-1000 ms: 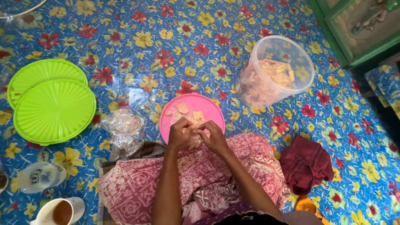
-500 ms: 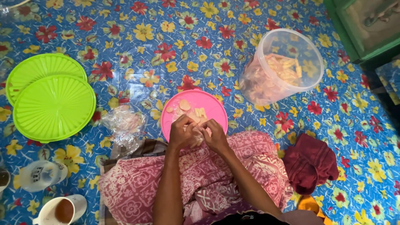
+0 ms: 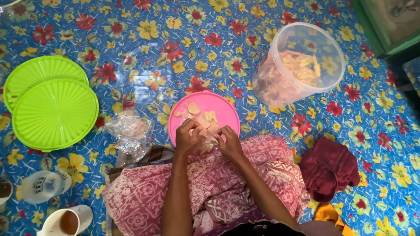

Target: The person sorts through food slices on a pink tray, picking up individual pieces and placing them into a large clear plastic container. They also take slices from a small plastic bag and place them onto the tray before transferring them into the container.

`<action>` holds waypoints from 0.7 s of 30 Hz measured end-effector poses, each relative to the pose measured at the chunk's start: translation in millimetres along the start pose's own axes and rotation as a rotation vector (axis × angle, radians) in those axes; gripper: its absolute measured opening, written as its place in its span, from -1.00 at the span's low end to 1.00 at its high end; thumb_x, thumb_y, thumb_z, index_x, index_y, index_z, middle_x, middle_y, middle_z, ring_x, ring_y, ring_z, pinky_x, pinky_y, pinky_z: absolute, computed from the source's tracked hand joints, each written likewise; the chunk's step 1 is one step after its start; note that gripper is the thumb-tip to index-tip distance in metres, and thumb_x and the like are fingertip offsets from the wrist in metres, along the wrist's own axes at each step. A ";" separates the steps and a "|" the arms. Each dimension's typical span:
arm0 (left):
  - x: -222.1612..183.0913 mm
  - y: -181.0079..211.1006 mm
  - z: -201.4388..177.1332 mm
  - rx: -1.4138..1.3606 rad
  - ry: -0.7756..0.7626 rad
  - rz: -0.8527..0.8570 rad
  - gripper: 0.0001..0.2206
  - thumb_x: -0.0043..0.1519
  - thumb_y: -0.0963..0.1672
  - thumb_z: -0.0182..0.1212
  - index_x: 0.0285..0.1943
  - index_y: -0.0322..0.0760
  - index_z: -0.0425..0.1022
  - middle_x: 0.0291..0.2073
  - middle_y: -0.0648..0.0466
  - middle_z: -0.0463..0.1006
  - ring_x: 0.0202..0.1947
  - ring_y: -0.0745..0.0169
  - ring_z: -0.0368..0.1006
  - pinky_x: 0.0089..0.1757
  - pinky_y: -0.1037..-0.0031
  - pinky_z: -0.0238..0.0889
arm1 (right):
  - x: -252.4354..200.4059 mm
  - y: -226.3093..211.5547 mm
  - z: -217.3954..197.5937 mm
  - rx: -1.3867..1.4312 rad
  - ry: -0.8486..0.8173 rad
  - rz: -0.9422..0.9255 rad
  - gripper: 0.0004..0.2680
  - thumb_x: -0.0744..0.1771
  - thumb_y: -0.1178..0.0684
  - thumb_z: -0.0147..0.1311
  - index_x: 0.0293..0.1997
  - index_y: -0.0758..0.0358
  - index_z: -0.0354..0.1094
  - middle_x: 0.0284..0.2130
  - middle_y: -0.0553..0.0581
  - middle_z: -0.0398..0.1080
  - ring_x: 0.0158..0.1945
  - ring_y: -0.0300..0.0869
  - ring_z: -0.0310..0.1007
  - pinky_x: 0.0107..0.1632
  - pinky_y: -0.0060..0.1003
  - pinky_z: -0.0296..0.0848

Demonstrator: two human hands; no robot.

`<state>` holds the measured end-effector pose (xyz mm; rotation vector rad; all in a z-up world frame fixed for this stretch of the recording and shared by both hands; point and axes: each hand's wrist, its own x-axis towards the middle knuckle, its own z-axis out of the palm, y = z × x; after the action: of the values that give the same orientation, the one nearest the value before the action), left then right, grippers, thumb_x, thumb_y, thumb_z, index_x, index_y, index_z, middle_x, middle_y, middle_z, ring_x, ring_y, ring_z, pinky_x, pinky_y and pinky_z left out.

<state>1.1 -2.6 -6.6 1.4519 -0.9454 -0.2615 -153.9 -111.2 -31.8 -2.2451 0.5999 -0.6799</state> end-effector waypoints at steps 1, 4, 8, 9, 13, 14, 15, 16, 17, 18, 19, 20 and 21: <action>0.5 0.9 -0.3 0.001 -0.003 0.000 -0.92 0.09 -0.17 0.25 -0.43 -0.24 0.46 -0.59 0.04 0.40 -0.48 0.04 0.44 -0.31 0.41 0.32 | 0.3 -0.4 -0.9 0.001 0.002 0.002 -0.95 0.26 0.08 0.09 -0.36 0.15 0.33 -0.48 0.07 0.29 -0.29 -0.02 0.39 -0.17 -0.17 0.33; 1.1 4.5 -0.8 0.002 -0.006 -0.007 -0.92 0.09 -0.16 0.25 -0.43 -0.24 0.46 -0.59 0.03 0.40 -0.48 0.04 0.43 -0.31 0.40 0.33 | -0.2 -1.9 -4.1 0.027 0.009 0.014 -0.95 0.25 0.10 0.10 -0.36 0.18 0.34 -0.48 0.09 0.29 -0.30 0.00 0.39 -0.17 -0.16 0.34; 1.9 6.2 -0.6 -0.015 0.029 -0.025 -0.92 0.09 -0.16 0.25 -0.44 -0.23 0.47 -0.60 0.08 0.40 -0.49 0.12 0.43 -0.31 0.45 0.32 | 1.8 -6.9 -9.1 0.078 0.013 0.037 -0.95 0.26 0.09 0.10 -0.35 0.19 0.34 -0.47 0.09 0.29 -0.28 -0.01 0.39 -0.15 -0.19 0.34; 2.0 5.5 -0.1 -0.026 0.040 -0.031 -0.91 0.11 -0.14 0.24 -0.44 -0.21 0.48 -0.60 0.11 0.40 -0.49 0.17 0.43 -0.31 0.48 0.31 | 2.9 -8.6 -10.6 0.087 0.017 0.040 -0.95 0.26 0.09 0.09 -0.35 0.19 0.34 -0.47 0.10 0.29 -0.28 0.00 0.39 -0.15 -0.18 0.34; 2.7 12.8 -2.0 -0.099 0.038 -0.084 -0.90 0.15 -0.14 0.19 -0.41 -0.25 0.49 -0.58 0.06 0.41 -0.48 0.19 0.41 -0.30 0.46 0.30 | 6.2 -15.5 -17.2 0.099 0.016 0.033 -0.95 0.26 0.09 0.10 -0.35 0.18 0.34 -0.47 0.08 0.28 -0.29 -0.01 0.40 -0.20 -0.21 0.40; 3.5 16.6 -2.2 -0.098 0.049 -0.087 -0.89 0.17 -0.15 0.15 -0.40 -0.25 0.49 -0.58 0.06 0.41 -0.47 0.18 0.40 -0.30 0.46 0.30 | 7.0 -17.3 -20.3 0.089 0.015 0.034 -0.95 0.26 0.10 0.10 -0.35 0.19 0.34 -0.46 0.09 0.29 -0.30 -0.01 0.40 -0.21 -0.20 0.42; 4.2 20.4 -1.9 -0.099 0.059 -0.090 -0.87 0.20 -0.16 0.10 -0.39 -0.25 0.49 -0.58 0.06 0.41 -0.47 0.17 0.40 -0.30 0.46 0.29 | 7.5 -18.9 -23.7 0.078 0.016 0.035 -0.95 0.26 0.10 0.09 -0.35 0.20 0.34 -0.46 0.11 0.29 -0.30 0.00 0.39 -0.22 -0.20 0.43; 3.7 21.6 -4.1 -0.103 0.058 -0.087 -0.87 0.20 -0.16 0.10 -0.39 -0.25 0.49 -0.58 0.06 0.41 -0.47 0.17 0.40 -0.30 0.46 0.29 | 8.2 -17.9 -27.4 0.073 0.018 0.034 -0.95 0.26 0.10 0.09 -0.35 0.20 0.34 -0.46 0.11 0.29 -0.30 0.00 0.39 -0.22 -0.20 0.43; 3.6 22.8 -6.0 -0.089 0.070 -0.100 -0.88 0.21 -0.16 0.07 -0.35 -0.27 0.49 -0.56 0.03 0.42 -0.45 0.15 0.41 -0.30 0.44 0.30 | 9.2 -16.9 -31.4 0.095 0.023 0.055 -0.96 0.27 0.13 0.08 -0.35 0.23 0.34 -0.45 0.13 0.30 -0.30 0.02 0.42 -0.24 -0.20 0.45; 3.6 24.1 -7.8 -0.074 0.082 -0.112 -0.87 0.22 -0.17 0.05 -0.32 -0.29 0.50 -0.54 -0.01 0.44 -0.43 0.13 0.41 -0.31 0.41 0.30 | 10.2 -15.8 -35.7 0.118 0.028 0.076 -0.96 0.27 0.15 0.08 -0.34 0.25 0.35 -0.44 0.16 0.32 -0.30 0.04 0.44 -0.26 -0.21 0.47; 3.0 23.9 -8.2 -0.079 0.080 -0.109 -0.87 0.22 -0.17 0.05 -0.32 -0.29 0.50 -0.54 -0.01 0.44 -0.43 0.13 0.41 -0.31 0.41 0.30 | 12.6 -17.1 -45.4 0.113 0.032 0.075 -0.96 0.27 0.15 0.08 -0.34 0.25 0.35 -0.44 0.16 0.32 -0.30 0.04 0.44 -0.26 -0.21 0.47; 2.3 23.8 -8.5 -0.050 0.094 -0.116 -0.88 0.20 -0.18 0.06 -0.32 -0.29 0.50 -0.56 -0.01 0.43 -0.44 0.13 0.41 -0.31 0.42 0.29 | 15.0 -18.3 -55.3 0.100 0.041 0.082 -0.95 0.28 0.13 0.07 -0.31 0.25 0.34 -0.42 0.18 0.31 -0.28 0.05 0.45 -0.26 -0.20 0.47; 1.7 23.5 -8.9 -0.022 0.108 -0.124 -0.89 0.19 -0.19 0.06 -0.32 -0.28 0.50 -0.57 0.00 0.43 -0.45 0.14 0.41 -0.32 0.43 0.29 | 17.5 -19.7 -64.9 0.088 0.050 0.090 -0.93 0.29 0.10 0.05 -0.28 0.25 0.33 -0.40 0.20 0.31 -0.27 0.06 0.45 -0.26 -0.20 0.48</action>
<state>-0.8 6.5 16.9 1.4920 -0.7638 -0.2808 -176.6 -140.6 27.6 -2.1122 0.6780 -0.7047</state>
